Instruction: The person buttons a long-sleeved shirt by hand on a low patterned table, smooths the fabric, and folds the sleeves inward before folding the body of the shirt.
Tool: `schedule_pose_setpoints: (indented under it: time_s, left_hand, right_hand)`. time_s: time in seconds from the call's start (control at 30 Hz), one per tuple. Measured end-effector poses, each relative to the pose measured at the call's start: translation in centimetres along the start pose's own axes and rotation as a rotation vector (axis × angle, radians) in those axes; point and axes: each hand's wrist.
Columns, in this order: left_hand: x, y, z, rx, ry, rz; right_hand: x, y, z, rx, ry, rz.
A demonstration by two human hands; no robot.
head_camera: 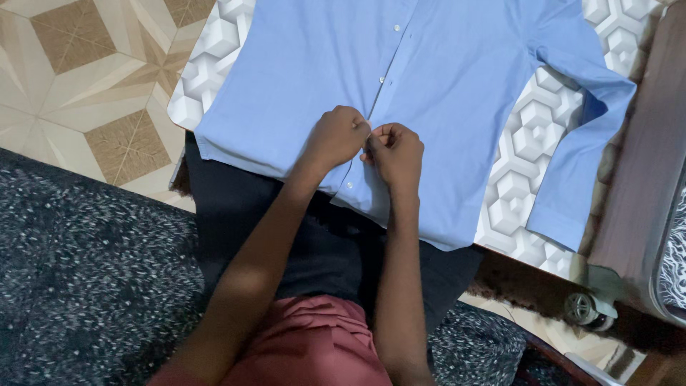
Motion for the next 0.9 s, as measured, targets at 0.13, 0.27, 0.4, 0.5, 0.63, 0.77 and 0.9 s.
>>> schedule_pose_setpoints:
  time_s: [0.13, 0.27, 0.4, 0.5, 0.63, 0.77, 0.9]
  left_hand:
    - [0.4, 0.3, 0.2, 0.018, 0.125, -0.013]
    - [0.4, 0.0, 0.1, -0.022, 0.025, 0.035]
    - [1.3, -0.5, 0.0, 0.008, 0.048, 0.033]
    - [1.6, -0.7, 0.0, 0.075, 0.117, -0.026]
    - [1.2, 0.0, 0.5, 0.031, 0.119, -0.117]
    - [1.2, 0.9, 1.2, -0.053, 0.104, -0.016]
    - [1.3, 0.5, 0.8, 0.011, 0.193, -0.067]
  right_hand:
    - [-0.1, 0.2, 0.0, -0.023, -0.016, 0.004]
    - [-0.5, 0.5, -0.5, 0.013, -0.083, -0.132]
    - [-0.8, 0.8, -0.6, 0.031, -0.110, -0.209]
    - [-0.7, 0.9, -0.8, 0.062, -0.104, -0.202]
    - [-0.6, 1.4, -1.4, 0.069, -0.111, -0.175]
    - [-0.6, 1.7, -1.4, 0.072, -0.097, -0.189]
    - [-0.5, 1.4, -1.0, 0.055, -0.086, -0.187]
Point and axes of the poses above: each hand's wrist, its own z-axis away from the middle knuckle, its own x-axis out of the palm, y = z × x, and after that the axes turned 13 degrees about -y, right-handed
